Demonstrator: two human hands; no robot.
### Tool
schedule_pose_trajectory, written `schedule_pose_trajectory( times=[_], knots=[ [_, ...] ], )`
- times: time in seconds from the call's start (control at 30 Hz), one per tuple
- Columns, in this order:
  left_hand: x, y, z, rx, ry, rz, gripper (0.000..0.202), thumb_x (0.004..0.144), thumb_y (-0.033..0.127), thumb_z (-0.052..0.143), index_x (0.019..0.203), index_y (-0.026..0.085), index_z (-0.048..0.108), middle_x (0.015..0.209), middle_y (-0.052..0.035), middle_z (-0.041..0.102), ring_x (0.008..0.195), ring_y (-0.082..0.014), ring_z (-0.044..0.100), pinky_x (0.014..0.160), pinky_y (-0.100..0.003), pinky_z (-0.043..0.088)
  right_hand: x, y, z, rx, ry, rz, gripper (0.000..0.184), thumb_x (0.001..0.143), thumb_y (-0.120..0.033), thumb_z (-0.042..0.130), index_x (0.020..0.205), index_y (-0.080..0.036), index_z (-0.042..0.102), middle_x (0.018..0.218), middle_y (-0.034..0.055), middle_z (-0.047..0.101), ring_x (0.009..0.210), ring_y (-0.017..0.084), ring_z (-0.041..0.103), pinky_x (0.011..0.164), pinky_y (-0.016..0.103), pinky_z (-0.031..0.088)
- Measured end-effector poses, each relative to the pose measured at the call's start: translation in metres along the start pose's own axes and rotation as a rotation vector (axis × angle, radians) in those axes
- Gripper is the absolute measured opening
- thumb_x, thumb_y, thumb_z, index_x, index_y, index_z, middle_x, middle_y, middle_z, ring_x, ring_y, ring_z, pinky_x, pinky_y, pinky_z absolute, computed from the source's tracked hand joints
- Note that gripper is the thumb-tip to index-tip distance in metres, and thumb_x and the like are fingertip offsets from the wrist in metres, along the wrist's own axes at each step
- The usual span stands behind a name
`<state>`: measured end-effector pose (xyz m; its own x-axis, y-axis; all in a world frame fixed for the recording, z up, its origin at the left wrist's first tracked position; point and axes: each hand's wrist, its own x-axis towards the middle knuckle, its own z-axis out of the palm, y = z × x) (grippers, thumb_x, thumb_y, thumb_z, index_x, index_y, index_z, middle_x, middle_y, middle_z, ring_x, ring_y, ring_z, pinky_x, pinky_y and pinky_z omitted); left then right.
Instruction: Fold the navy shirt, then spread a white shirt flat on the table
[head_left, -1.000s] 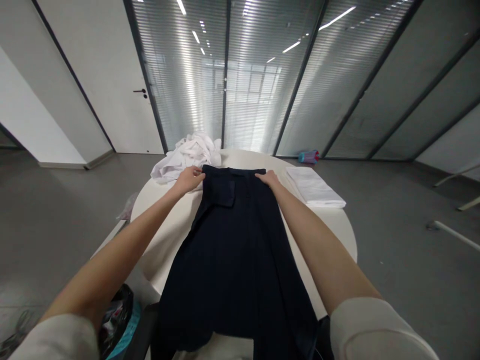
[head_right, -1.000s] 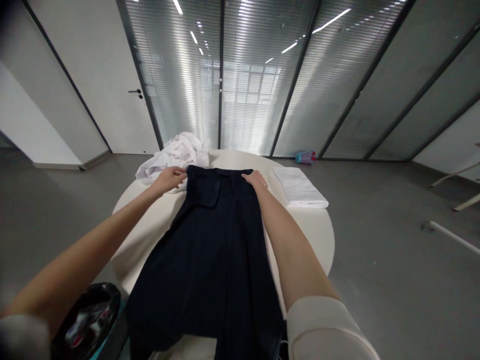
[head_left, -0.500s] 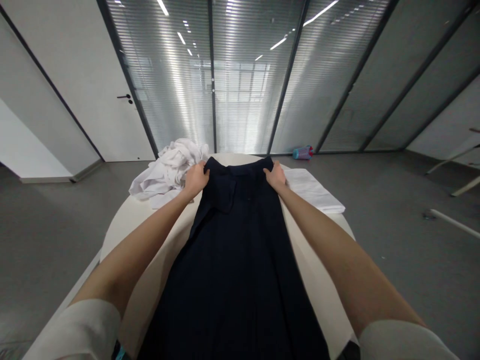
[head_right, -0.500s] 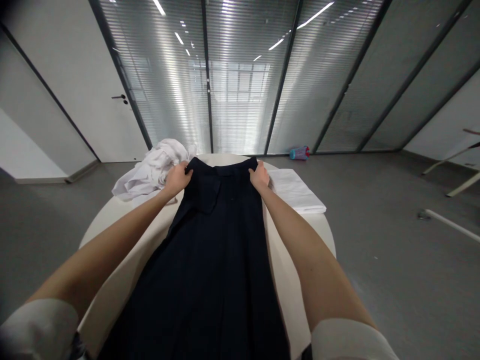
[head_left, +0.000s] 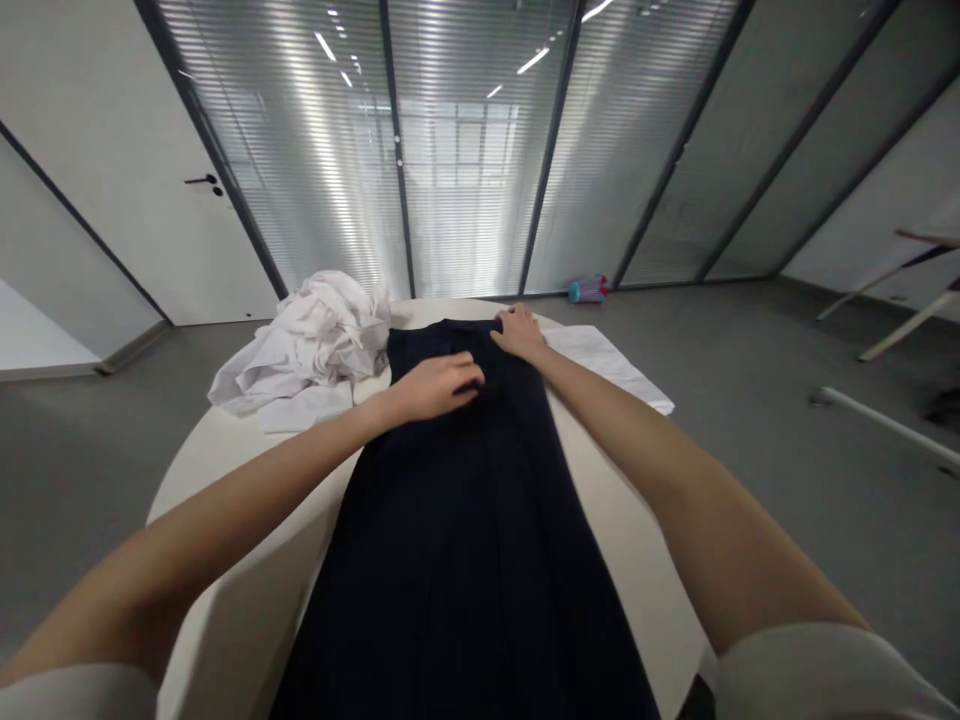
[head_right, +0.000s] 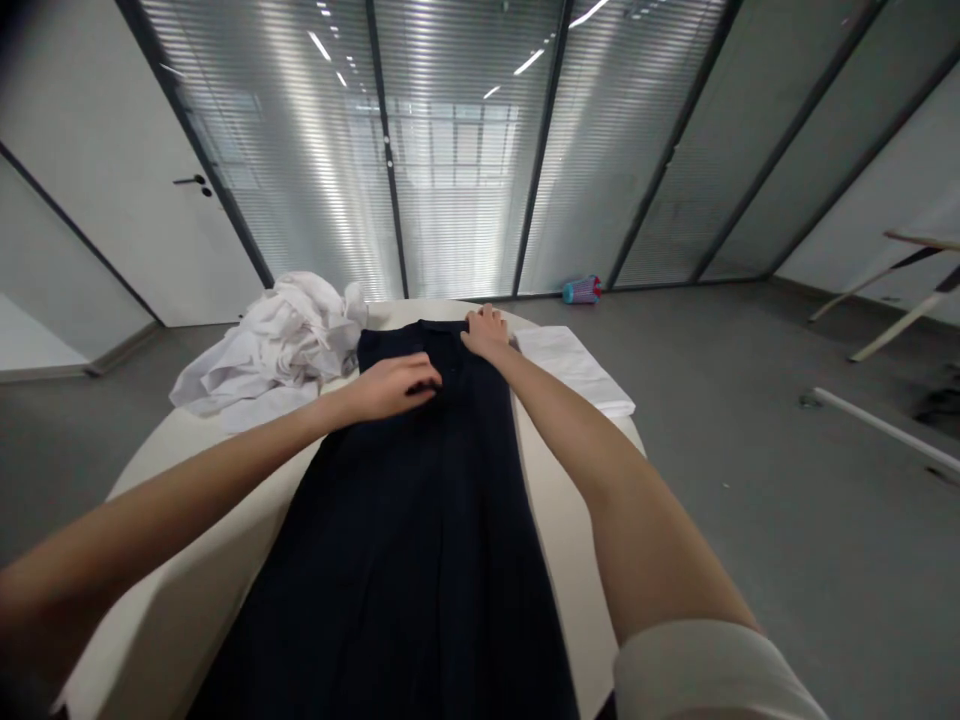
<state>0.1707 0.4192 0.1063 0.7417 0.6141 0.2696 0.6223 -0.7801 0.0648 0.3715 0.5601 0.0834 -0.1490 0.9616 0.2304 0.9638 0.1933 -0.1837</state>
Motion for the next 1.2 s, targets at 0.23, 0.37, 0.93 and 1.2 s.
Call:
schedule_pose_trajectory(
  times=[0.23, 0.37, 0.93, 1.2],
  knots=[
    [-0.061, 0.150, -0.017, -0.160, -0.251, 0.599, 0.043, 0.080, 0.021, 0.070, 0.122, 0.021, 0.064, 0.120, -0.0063, 0.063, 0.100, -0.0230, 0.060, 0.083, -0.036, 0.047, -0.039, 0.006, -0.040, -0.043, -0.277, -0.486, 0.033, 0.086, -0.017, 0.065, 0.119, -0.014, 0.069, 0.124, 0.0127, 0.061, 0.110, 0.025, 0.057, 0.099, 0.034, 0.042],
    [-0.090, 0.186, -0.018, -0.201, -0.247, 0.651, 0.057, 0.079, 0.028, 0.075, 0.132, 0.022, 0.058, 0.121, -0.0092, 0.061, 0.099, -0.0243, 0.059, 0.082, -0.036, 0.046, -0.063, 0.002, -0.053, -0.176, -0.414, -0.621, 0.036, 0.083, -0.007, 0.064, 0.118, -0.013, 0.070, 0.115, 0.0123, 0.067, 0.104, 0.025, 0.062, 0.091, 0.032, 0.044],
    [-0.139, 0.190, 0.002, -0.337, -0.172, 0.494, 0.034, 0.086, 0.012, 0.058, 0.119, 0.017, 0.061, 0.122, -0.0104, 0.066, 0.126, -0.0268, 0.054, 0.109, -0.041, 0.040, -0.300, 0.012, -0.137, 0.230, -0.825, -0.722, 0.027, 0.083, -0.038, 0.077, 0.080, -0.020, 0.058, 0.078, -0.0029, 0.057, 0.066, 0.012, 0.050, 0.061, 0.025, 0.035],
    [-0.145, 0.197, 0.008, -0.196, -0.062, 0.335, 0.020, 0.101, 0.019, 0.048, 0.108, 0.018, 0.067, 0.104, -0.0081, 0.064, 0.088, -0.0183, 0.064, 0.081, -0.032, 0.052, -0.432, 0.014, -0.115, -0.004, -0.503, -0.816, 0.026, 0.089, -0.044, 0.069, 0.088, -0.019, 0.065, 0.088, 0.0070, 0.063, 0.081, 0.022, 0.056, 0.070, 0.034, 0.039]
  ],
)
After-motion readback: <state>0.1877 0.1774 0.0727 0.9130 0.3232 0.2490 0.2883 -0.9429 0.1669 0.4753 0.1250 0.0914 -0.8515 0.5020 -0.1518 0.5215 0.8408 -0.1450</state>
